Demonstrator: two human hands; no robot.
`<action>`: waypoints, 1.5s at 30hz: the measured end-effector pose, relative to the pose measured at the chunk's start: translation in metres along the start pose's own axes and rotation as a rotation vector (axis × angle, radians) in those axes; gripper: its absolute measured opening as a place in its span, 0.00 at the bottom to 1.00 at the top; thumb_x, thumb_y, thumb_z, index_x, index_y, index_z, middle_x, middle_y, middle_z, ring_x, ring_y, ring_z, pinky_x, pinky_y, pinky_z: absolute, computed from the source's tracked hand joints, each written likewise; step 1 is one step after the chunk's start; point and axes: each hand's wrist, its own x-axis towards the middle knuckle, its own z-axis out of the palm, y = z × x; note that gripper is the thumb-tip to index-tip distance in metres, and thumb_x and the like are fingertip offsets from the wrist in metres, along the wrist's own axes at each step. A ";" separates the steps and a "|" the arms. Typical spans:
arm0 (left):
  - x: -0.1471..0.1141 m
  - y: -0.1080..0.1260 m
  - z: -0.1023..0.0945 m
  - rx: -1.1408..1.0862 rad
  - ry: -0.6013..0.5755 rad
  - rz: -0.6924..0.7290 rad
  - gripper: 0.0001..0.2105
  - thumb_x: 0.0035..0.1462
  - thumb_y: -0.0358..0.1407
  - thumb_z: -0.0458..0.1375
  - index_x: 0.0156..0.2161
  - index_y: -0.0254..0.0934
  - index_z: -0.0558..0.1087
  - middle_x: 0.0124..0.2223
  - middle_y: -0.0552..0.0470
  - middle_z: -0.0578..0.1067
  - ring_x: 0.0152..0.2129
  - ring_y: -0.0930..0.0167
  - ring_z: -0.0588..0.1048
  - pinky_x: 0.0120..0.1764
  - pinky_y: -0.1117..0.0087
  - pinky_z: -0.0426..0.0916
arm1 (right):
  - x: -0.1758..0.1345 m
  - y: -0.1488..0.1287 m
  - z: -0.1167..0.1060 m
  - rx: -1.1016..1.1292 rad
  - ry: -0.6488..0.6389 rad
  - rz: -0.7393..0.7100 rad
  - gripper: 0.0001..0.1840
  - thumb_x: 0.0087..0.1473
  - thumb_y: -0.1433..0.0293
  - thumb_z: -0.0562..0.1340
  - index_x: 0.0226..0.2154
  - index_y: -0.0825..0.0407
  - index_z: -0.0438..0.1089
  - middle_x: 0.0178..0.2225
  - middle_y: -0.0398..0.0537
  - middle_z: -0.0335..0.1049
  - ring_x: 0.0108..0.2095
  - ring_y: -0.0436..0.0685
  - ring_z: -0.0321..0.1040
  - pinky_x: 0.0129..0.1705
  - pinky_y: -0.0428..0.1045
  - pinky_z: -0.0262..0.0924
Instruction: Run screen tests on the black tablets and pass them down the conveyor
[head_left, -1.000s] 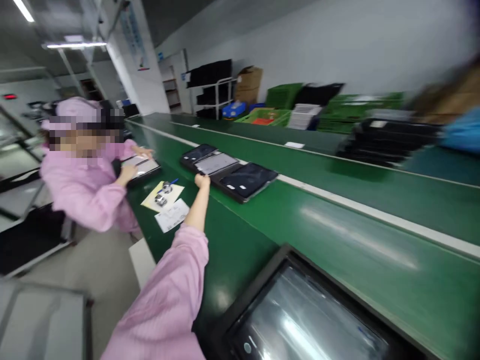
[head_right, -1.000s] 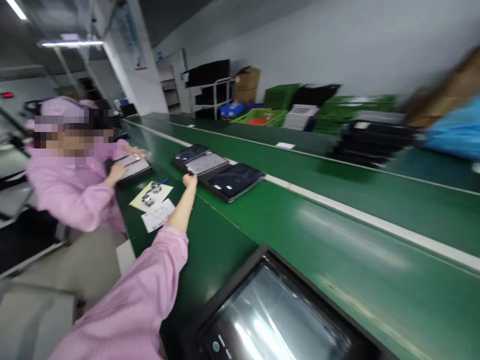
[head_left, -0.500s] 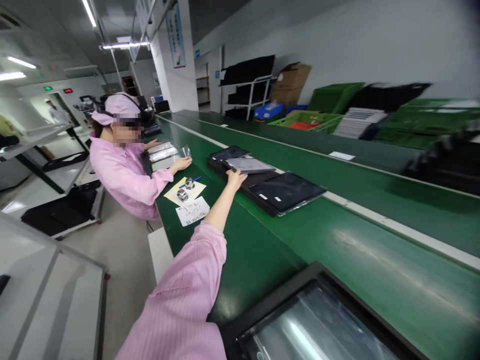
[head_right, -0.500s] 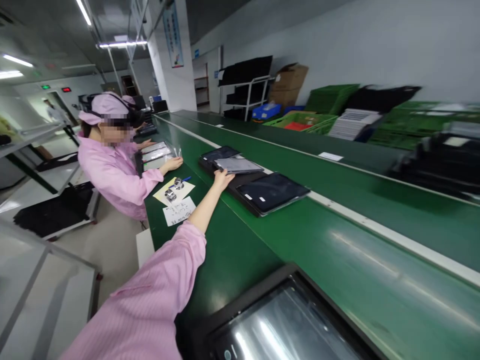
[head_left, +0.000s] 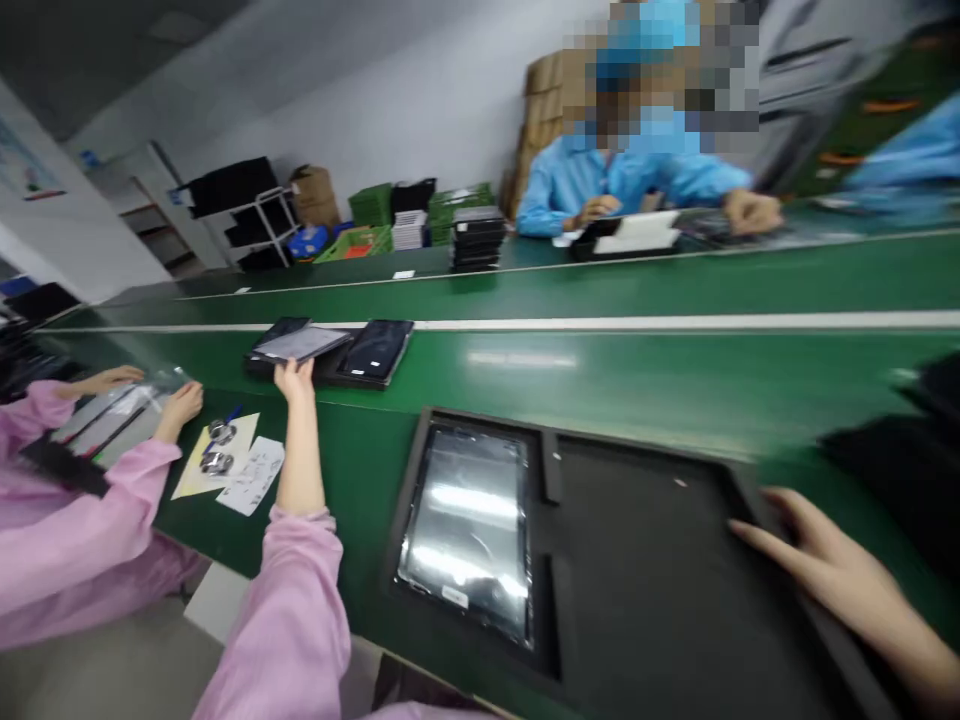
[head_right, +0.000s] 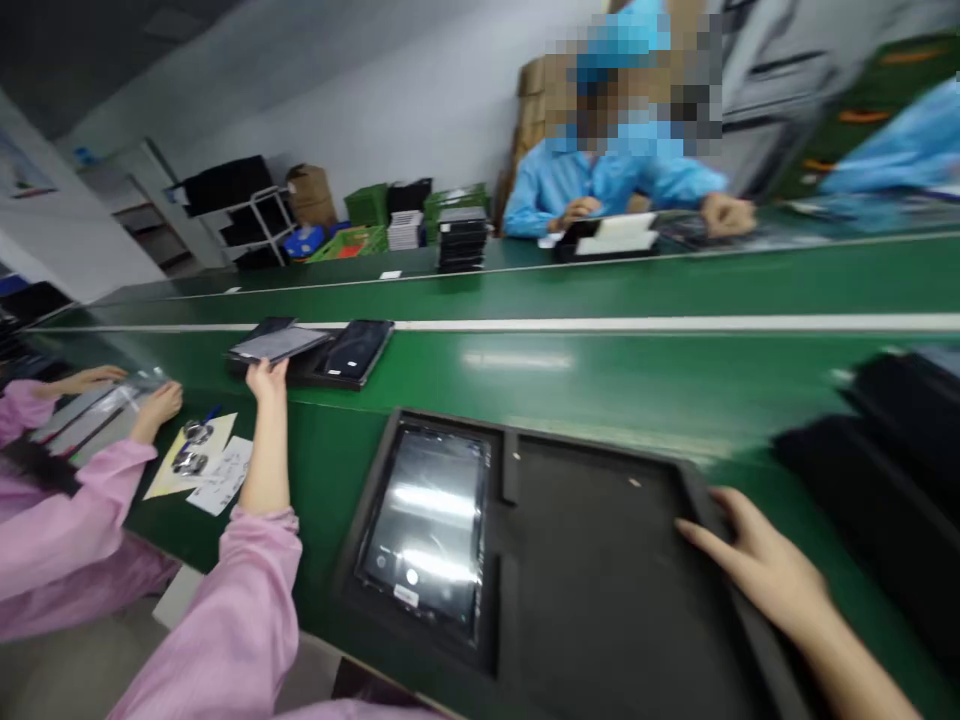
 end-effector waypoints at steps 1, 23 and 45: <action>-0.012 0.007 0.001 -0.016 -0.023 0.012 0.23 0.61 0.23 0.44 0.61 0.34 0.55 0.65 0.37 0.60 0.55 0.68 0.72 0.53 0.65 0.75 | -0.003 0.004 -0.002 -0.017 -0.025 0.042 0.36 0.27 0.41 0.68 0.36 0.43 0.65 0.41 0.61 0.68 0.37 0.65 0.65 0.42 0.63 0.55; -0.450 -0.048 -0.017 -0.243 -0.614 -0.323 0.27 0.57 0.44 0.65 0.59 0.69 0.62 0.71 0.66 0.54 0.66 0.64 0.61 0.62 0.56 0.68 | -0.074 -0.173 0.090 1.335 -0.853 -0.050 0.53 0.40 0.41 0.74 0.60 0.51 0.62 0.60 0.57 0.61 0.64 0.67 0.55 0.66 0.62 0.55; -0.118 -0.040 0.003 -0.144 -0.226 -0.105 0.20 0.60 0.20 0.52 0.55 0.38 0.60 0.63 0.43 0.66 0.59 0.67 0.70 0.63 0.60 0.67 | 0.011 -0.218 0.153 0.971 -0.766 0.100 0.33 0.60 0.61 0.64 0.62 0.51 0.52 0.61 0.57 0.59 0.56 0.55 0.66 0.62 0.54 0.62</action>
